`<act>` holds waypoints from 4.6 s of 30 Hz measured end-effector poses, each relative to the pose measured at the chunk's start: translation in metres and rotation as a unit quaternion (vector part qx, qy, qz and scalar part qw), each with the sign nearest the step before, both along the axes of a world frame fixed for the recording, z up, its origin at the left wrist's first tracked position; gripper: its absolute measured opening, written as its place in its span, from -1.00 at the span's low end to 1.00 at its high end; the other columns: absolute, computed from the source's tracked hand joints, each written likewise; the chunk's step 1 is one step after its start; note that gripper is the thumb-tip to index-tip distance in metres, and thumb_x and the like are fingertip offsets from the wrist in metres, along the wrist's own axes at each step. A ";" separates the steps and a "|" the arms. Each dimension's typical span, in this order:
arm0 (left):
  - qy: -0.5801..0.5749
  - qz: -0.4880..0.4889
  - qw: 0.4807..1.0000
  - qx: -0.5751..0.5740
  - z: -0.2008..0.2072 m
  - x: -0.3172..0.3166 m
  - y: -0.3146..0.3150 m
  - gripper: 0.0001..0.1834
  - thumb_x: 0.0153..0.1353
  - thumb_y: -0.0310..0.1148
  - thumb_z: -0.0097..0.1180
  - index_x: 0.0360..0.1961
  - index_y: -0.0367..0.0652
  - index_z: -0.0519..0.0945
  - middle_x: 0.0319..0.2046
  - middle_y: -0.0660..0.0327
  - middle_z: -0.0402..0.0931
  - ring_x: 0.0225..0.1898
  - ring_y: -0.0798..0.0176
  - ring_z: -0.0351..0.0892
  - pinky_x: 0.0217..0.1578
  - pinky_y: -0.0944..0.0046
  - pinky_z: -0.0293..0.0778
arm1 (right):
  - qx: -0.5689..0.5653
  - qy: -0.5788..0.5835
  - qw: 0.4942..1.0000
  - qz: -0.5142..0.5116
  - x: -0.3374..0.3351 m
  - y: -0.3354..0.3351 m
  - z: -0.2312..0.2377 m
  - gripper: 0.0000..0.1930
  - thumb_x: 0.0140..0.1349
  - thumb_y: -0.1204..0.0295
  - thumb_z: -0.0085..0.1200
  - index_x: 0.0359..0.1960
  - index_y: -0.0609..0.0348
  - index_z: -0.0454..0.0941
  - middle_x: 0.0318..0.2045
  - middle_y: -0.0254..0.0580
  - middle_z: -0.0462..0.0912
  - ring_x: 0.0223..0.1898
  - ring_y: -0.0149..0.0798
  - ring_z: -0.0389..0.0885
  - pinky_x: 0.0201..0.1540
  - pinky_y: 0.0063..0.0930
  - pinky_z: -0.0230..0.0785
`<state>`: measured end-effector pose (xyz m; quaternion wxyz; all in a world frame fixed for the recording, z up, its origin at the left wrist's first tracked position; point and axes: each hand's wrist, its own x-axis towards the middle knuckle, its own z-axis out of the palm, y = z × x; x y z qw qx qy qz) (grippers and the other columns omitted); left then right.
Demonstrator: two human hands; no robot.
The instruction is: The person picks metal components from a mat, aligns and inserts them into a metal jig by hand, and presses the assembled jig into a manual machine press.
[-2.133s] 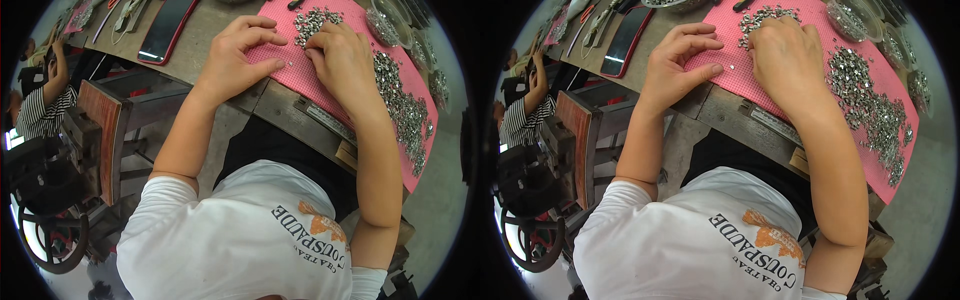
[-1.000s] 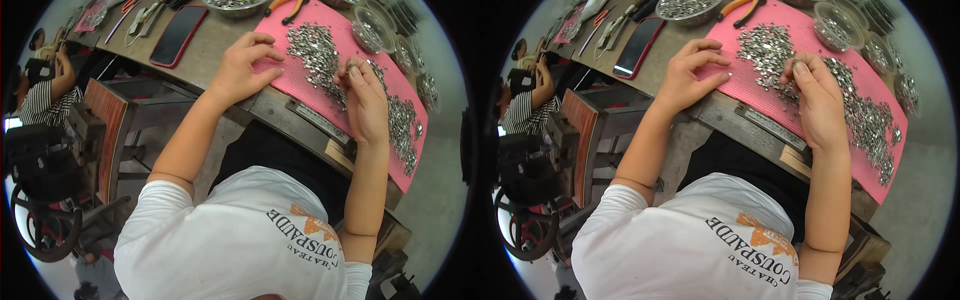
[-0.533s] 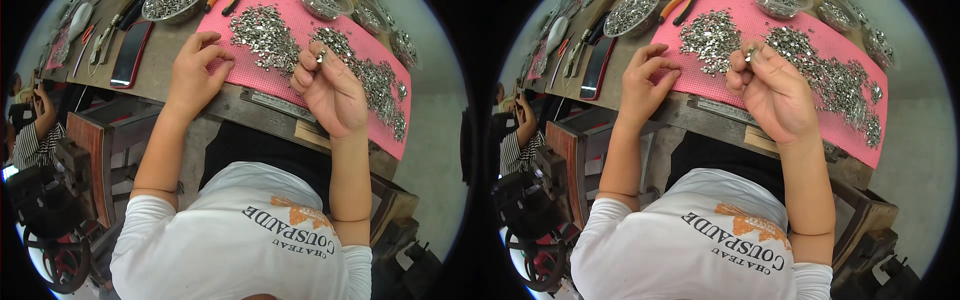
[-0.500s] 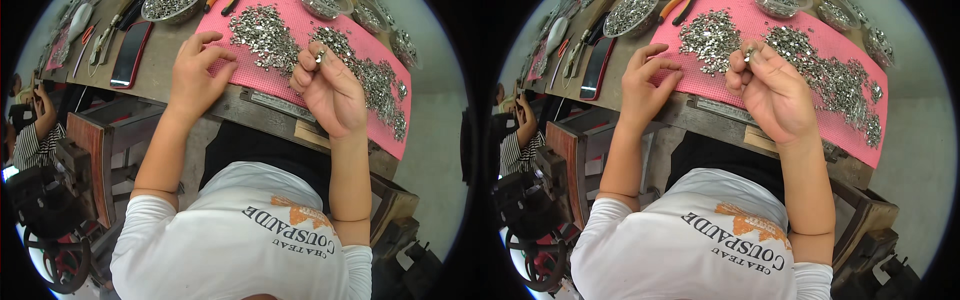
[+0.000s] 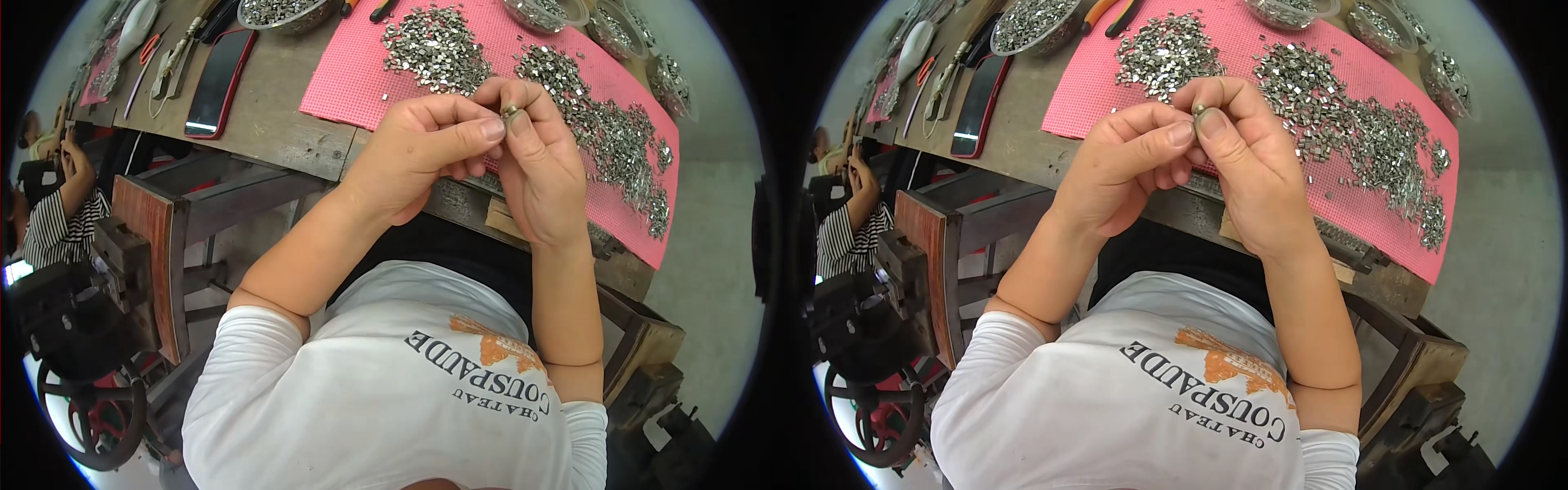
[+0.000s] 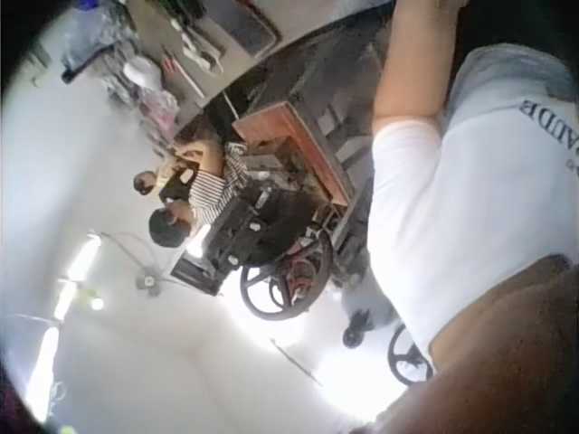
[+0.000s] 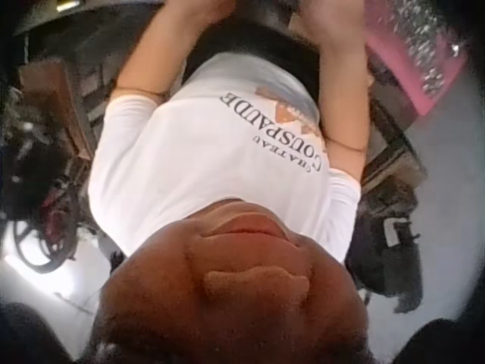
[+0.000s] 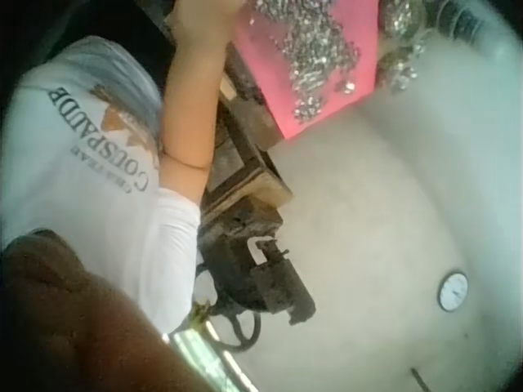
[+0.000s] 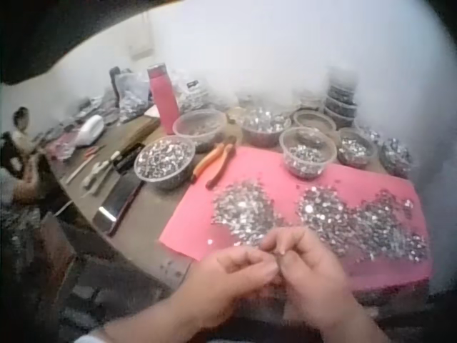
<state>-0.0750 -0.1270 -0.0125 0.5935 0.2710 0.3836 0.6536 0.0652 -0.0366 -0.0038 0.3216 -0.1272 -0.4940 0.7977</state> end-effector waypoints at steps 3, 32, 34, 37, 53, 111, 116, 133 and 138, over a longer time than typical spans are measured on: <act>-0.065 -0.010 0.998 0.003 -0.006 0.003 -0.003 -0.83 0.36 -0.33 0.25 -0.15 -0.19 0.65 -0.32 0.25 0.68 -0.36 0.46 0.60 -0.30 0.46 0.51 | 0.021 0.008 0.999 0.036 0.005 0.002 -0.006 -0.84 0.55 0.39 -0.05 0.00 0.20 0.43 -0.04 -0.28 0.54 -0.18 -0.48 0.50 -0.08 -0.54 0.46; 0.749 0.020 0.661 -0.033 -0.020 -0.016 0.045 -0.89 0.09 -0.42 0.26 -0.38 -0.22 0.62 -0.42 0.14 0.52 -0.43 0.15 0.61 -0.34 0.18 0.51 | 0.526 -0.404 0.712 -0.231 0.202 0.038 -0.035 -0.89 0.20 0.59 0.17 -0.25 0.18 0.57 -0.20 -0.17 0.62 -0.14 -0.05 0.57 0.00 -0.27 0.32; 0.739 0.015 0.672 -0.045 -0.021 -0.018 0.047 -0.87 0.08 -0.46 0.29 -0.37 -0.26 0.61 -0.43 0.19 0.51 -0.47 0.27 0.56 -0.37 0.26 0.47 | 0.544 -0.408 0.695 -0.234 0.204 0.040 -0.038 -0.89 0.20 0.58 0.18 -0.25 0.17 0.57 -0.20 -0.19 0.62 -0.14 -0.07 0.58 0.00 -0.27 0.31; 0.675 0.019 0.735 -0.058 -0.024 -0.026 0.046 -0.84 0.10 -0.51 0.34 -0.30 -0.30 0.63 -0.42 0.30 0.51 -0.47 0.45 0.45 -0.39 0.38 0.40 | 0.574 -0.409 0.669 -0.235 0.203 0.042 -0.040 -0.88 0.19 0.58 0.19 -0.25 0.16 0.56 -0.21 -0.22 0.62 -0.13 -0.09 0.58 0.00 -0.27 0.29; 0.757 0.050 0.649 -0.059 -0.023 -0.007 0.052 -0.87 0.10 -0.50 0.26 -0.30 -0.28 0.68 -0.43 0.17 0.58 -0.45 0.28 0.57 -0.31 0.29 0.49 | 0.657 -0.435 0.574 -0.222 0.188 0.051 -0.048 -0.82 0.08 0.53 0.23 -0.27 0.10 0.54 -0.26 -0.26 0.56 -0.19 -0.16 0.57 -0.09 -0.26 0.29; 0.591 0.027 0.793 0.142 -0.046 0.117 0.080 -0.38 -0.01 -0.52 0.46 0.16 -0.31 0.61 -0.14 0.06 0.74 -0.25 0.19 0.69 -0.17 0.29 0.59 | 0.534 -0.357 0.688 -0.338 0.266 0.074 -0.068 -0.62 -0.04 0.44 0.43 -0.10 0.08 0.74 -0.13 -0.23 0.66 -0.06 -0.10 0.57 0.07 -0.27 0.38; 0.630 0.051 0.744 0.217 -0.055 0.110 0.073 -0.42 -0.13 -0.61 0.54 0.03 -0.30 0.70 -0.18 0.14 0.77 -0.22 0.22 0.68 -0.14 0.29 0.56 | 0.556 -0.344 0.683 -0.325 0.267 0.077 -0.073 -0.59 -0.09 0.42 0.47 -0.11 0.08 0.74 -0.16 -0.26 0.67 -0.03 -0.09 0.58 0.09 -0.26 0.37; 0.640 0.101 0.692 0.319 -0.078 0.102 0.069 -0.53 -0.19 -0.53 0.59 -0.15 -0.18 0.75 -0.27 0.21 0.78 -0.33 0.23 0.65 -0.32 0.30 0.40 | 0.543 -0.297 0.713 -0.329 0.265 0.076 -0.090 -0.59 -0.16 0.40 0.51 -0.18 0.07 0.72 -0.22 -0.29 0.66 -0.14 -0.19 0.62 -0.02 -0.34 0.30; 0.645 0.100 0.679 0.336 -0.085 0.100 0.078 -0.56 -0.16 -0.55 0.57 -0.16 -0.19 0.74 -0.28 0.18 0.78 -0.34 0.22 0.66 -0.33 0.30 0.40 | 0.549 -0.295 0.707 -0.335 0.264 0.084 -0.100 -0.60 -0.14 0.38 0.51 -0.17 0.05 0.73 -0.20 -0.30 0.67 -0.11 -0.19 0.61 0.02 -0.35 0.29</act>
